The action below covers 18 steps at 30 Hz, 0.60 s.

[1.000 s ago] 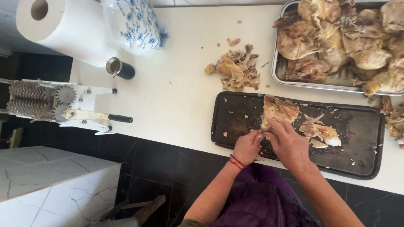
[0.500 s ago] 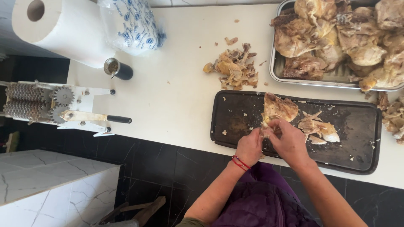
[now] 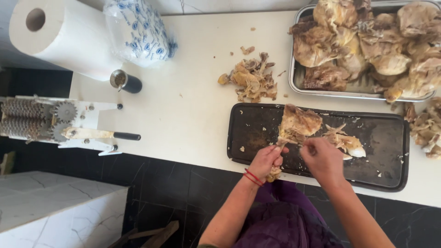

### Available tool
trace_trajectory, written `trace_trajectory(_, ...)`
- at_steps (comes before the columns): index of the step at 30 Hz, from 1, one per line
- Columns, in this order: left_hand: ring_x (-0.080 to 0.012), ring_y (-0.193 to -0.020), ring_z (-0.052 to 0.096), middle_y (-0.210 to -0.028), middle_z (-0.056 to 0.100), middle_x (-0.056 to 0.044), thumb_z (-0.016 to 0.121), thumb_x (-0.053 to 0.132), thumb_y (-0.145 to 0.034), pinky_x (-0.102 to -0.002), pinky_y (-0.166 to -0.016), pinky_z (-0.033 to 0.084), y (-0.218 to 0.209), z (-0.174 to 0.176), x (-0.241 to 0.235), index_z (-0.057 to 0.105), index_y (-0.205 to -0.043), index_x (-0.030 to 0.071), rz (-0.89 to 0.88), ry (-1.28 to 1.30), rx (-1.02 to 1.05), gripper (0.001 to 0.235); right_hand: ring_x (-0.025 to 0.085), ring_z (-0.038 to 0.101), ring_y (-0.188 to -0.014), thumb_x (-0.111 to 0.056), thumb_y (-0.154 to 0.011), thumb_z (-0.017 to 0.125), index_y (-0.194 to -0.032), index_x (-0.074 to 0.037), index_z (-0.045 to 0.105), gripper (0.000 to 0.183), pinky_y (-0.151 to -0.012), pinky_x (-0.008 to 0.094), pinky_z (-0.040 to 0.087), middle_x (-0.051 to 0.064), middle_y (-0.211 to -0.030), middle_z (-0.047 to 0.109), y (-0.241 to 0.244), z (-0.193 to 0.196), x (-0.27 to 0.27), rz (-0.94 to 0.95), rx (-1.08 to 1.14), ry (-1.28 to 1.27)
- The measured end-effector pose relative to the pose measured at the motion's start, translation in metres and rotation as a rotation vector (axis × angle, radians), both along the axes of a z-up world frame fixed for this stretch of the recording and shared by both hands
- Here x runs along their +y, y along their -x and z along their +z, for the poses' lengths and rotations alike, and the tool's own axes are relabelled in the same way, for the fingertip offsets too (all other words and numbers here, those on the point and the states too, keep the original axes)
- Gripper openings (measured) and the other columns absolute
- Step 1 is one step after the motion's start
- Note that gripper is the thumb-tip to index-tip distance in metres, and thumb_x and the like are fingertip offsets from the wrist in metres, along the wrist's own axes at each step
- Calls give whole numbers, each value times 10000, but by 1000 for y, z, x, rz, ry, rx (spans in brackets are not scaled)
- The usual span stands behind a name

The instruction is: Shredding and then chopping cooked chicken pieces on a cutting board using hands and a knife.

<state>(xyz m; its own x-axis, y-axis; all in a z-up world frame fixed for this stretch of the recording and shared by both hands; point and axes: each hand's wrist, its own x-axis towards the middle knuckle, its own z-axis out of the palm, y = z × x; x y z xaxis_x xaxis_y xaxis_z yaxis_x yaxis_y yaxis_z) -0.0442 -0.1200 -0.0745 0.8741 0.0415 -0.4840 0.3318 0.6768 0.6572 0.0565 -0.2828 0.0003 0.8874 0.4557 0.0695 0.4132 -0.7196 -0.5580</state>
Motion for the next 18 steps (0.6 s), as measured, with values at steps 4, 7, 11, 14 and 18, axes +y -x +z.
trace_trajectory(4, -41, -598, 407, -684, 464, 53, 490, 231, -1123, -208, -529, 341, 0, -2, -1, 642, -1161, 5, -48, 8, 9, 275, 180, 750, -730, -184, -931, 727, -1074, -72, 720, 182, -660, 319, 576, 114, -878, 767, 3, 7, -9, -106, 287, -128)
trace_trajectory(7, -45, -576, 399, -667, 474, 40, 477, 245, -1110, -208, -512, 334, -2, -12, -12, 643, -1157, 17, -79, -24, -22, 286, 155, 742, -703, -192, -972, 641, -1142, -63, 666, 214, -590, 301, 561, 87, -880, 780, -3, -22, -9, -165, 662, -218)
trace_trajectory(11, -53, -590, 439, -686, 491, 39, 492, 239, -1116, -229, -529, 387, 1, -26, -24, 621, -1129, 22, -115, -143, 8, 253, 113, 590, -615, -207, -1025, 554, -1108, -30, 635, 212, -515, 266, 461, 35, -810, 689, -3, -63, -2, -266, 1051, -537)
trace_trajectory(14, -65, -569, 461, -668, 501, 28, 490, 246, -1116, -252, -512, 412, -1, -17, -23, 615, -1089, 15, -142, -290, 31, 264, 99, 519, -577, -198, -1044, 532, -1036, -20, 618, 197, -503, 256, 413, 28, -740, 622, -5, -75, 0, -291, 1106, -601)
trace_trajectory(18, -68, -569, 488, -657, 516, 20, 484, 238, -1101, -263, -518, 431, -2, -10, -19, 656, -1111, 9, -190, -436, 26, 287, 98, 476, -563, -145, -1028, 514, -980, -10, 595, 164, -490, 271, 388, 17, -713, 576, -7, -79, 2, -291, 1047, -520)
